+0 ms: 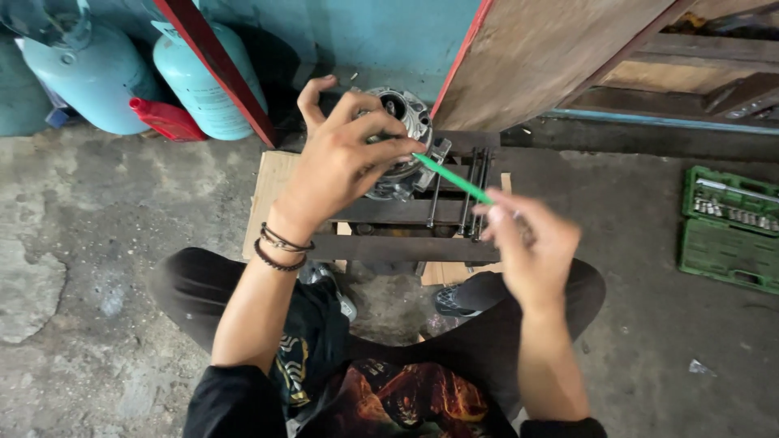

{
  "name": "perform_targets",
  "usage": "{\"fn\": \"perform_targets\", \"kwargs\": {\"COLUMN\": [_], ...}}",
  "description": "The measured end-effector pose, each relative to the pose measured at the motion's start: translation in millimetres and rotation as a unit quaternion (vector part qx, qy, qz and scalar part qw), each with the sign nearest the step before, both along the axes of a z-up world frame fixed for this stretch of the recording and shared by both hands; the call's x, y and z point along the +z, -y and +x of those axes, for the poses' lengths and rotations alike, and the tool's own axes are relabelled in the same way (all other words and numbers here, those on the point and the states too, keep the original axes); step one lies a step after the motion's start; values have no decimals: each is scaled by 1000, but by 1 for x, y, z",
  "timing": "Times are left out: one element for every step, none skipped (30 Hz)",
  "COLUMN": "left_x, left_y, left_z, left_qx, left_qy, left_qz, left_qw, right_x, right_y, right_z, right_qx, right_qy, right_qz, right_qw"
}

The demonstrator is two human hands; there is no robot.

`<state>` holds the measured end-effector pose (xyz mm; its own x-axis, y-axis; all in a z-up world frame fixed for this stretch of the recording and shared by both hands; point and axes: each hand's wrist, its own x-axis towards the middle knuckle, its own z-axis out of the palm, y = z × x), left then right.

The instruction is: Using a thin tool to adjust internal components of a mechanical assembly held in a vise before removing it.

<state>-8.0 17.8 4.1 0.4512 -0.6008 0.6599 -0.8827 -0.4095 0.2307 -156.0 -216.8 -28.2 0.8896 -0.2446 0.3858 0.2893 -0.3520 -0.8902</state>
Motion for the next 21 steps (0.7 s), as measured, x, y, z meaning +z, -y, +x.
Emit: {"fn": "perform_targets", "kwargs": {"left_x": [1,1,2,3,4,6,6,5,4,5,6,6,7,7,6,6,6,7,6,4,3], "left_y": [1,2,4,6,7,9,12,16,19,21,24,26,27,28,29,30,31,32,33,33,34], "left_z": [-2,-5,-7,-12,-15,-18,-24,-29,-34,-37,-41,-45,-45,-46,-48,-49,-49,-50,-49,-48,-49], "left_qx": [1,12,21,21,44,66,65,108,150,149,169,189,188,198,209,210,208,207,206,201,195], "left_qy": [1,1,0,1,7,14,17,0,-17,-13,-13,-13,-11,-17,-26,-26,-31,-37,-34,-27,-23], "left_qz": [1,-6,-14,-15,-15,-16,-15,-40,-65,-64,-74,-85,-84,-86,-88,-87,-93,-98,-99,-103,-105], "left_qw": [1000,1000,1000,1000,999,998,998,993,986,987,983,978,978,976,974,974,973,973,973,974,975], "right_x": [1,2,4,2,0,-2,-1,0,1,-2,-5,-8,-6,-3,-2,-1,2,4,9,14,17], "right_y": [8,16,25,30,34,39,34,30,26,19,13,7,1,-5,-12,-16,-19,-22,-24,-25,-25], "right_z": [13,25,37,54,73,91,108,124,142,158,174,190,196,203,208,211,215,218,216,213,209], "right_qx": [1,-6,-13,-13,29,70,70,64,58,58,60,62,61,114,168,168,166,165,164,161,156], "right_qy": [1,-25,-52,-51,-49,-47,-44,-59,-73,-69,-80,-91,-88,-82,-79,-79,-83,-87,-85,-75,-70], "right_qz": [1,35,68,68,138,207,209,164,119,120,87,54,55,96,136,136,127,117,117,103,91], "right_qw": [1000,999,996,996,989,975,975,983,988,989,991,992,993,985,973,973,974,975,976,979,981]}}
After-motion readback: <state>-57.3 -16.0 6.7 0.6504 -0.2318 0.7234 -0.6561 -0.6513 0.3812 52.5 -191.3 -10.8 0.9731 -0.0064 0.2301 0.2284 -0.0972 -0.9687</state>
